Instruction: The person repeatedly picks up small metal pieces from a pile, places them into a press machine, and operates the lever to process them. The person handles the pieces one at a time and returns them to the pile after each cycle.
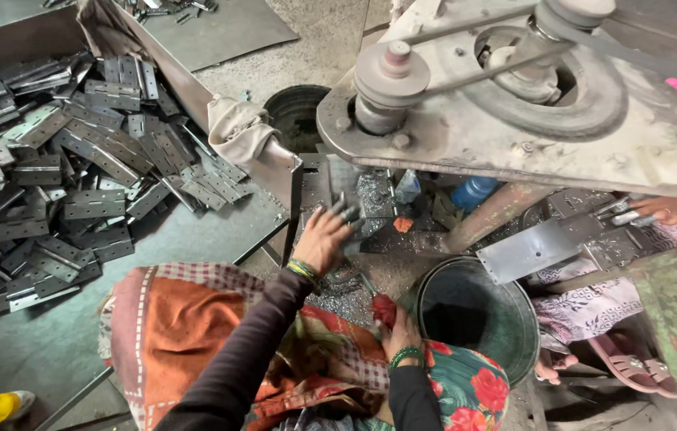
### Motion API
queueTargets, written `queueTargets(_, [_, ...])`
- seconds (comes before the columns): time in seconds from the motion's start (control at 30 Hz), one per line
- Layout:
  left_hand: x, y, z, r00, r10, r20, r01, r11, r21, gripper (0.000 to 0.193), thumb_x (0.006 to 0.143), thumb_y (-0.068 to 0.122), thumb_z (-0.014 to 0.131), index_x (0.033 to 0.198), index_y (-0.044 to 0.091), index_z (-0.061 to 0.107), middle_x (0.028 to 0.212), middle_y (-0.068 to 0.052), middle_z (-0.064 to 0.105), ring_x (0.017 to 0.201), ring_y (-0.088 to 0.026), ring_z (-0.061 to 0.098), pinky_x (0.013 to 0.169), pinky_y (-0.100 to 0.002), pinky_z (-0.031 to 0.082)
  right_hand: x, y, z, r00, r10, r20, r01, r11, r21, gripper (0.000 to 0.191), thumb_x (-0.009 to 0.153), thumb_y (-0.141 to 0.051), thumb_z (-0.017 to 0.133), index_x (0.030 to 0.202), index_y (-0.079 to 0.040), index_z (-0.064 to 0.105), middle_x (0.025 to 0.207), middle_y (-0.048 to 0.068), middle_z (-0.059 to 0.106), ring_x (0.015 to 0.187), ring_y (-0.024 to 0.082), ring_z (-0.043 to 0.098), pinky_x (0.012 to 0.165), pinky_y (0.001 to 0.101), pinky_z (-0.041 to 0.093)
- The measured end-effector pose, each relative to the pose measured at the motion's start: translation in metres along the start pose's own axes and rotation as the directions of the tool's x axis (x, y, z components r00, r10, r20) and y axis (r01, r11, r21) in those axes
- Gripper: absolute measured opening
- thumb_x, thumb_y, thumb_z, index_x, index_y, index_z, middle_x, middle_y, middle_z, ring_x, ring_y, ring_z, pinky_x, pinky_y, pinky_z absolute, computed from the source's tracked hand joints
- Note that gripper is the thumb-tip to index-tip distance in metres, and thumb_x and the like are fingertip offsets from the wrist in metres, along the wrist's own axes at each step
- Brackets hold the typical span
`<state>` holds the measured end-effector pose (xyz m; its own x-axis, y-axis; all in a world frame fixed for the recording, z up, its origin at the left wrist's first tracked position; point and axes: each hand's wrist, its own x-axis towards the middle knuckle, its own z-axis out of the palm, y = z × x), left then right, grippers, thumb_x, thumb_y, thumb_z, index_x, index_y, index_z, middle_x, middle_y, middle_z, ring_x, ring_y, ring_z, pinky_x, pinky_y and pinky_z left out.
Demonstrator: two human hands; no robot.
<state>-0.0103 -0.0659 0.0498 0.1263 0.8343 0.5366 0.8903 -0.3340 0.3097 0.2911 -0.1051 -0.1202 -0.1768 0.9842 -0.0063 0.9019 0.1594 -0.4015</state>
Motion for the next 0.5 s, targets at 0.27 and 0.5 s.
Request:
queueTargets(0.27, [-0.011, 0.003, 0.055, 0.906, -0.397, 0.147, 0.385, 0.917, 0.103, 0.081, 0.080, 0.031, 0.071, 0.152, 0.006, 0.042, 0.165, -0.012, 0.035, 0.157, -0.030, 0.021, 0.126, -0.059, 0.005, -0.002, -0.013, -0.010, 0.994, 0.087, 0.059, -0.085, 0.996, -0.035, 0.069, 0.085, -0.040, 0.072, 0.144, -0.020, 0.042, 0.131, 0.019, 0.062, 0.113, 0.044, 0.063, 0.091, 0.0529, 0.052])
queueTargets(0.5, [0.024, 0.004, 0.071, 0.815, -0.533, 0.227, 0.479, 0.840, 0.254, 0.067, 0.091, 0.040, 0.062, 0.148, 0.009, 0.046, 0.162, -0.010, 0.035, 0.156, -0.026, 0.020, 0.124, -0.061, -0.003, 0.032, -0.063, -0.089, 0.925, 0.214, 0.315, -0.129, 0.955, -0.268, 0.059, 0.090, -0.049, 0.071, 0.128, -0.011, 0.047, 0.117, 0.023, 0.068, 0.107, 0.042, 0.068, 0.091, 0.0520, 0.055])
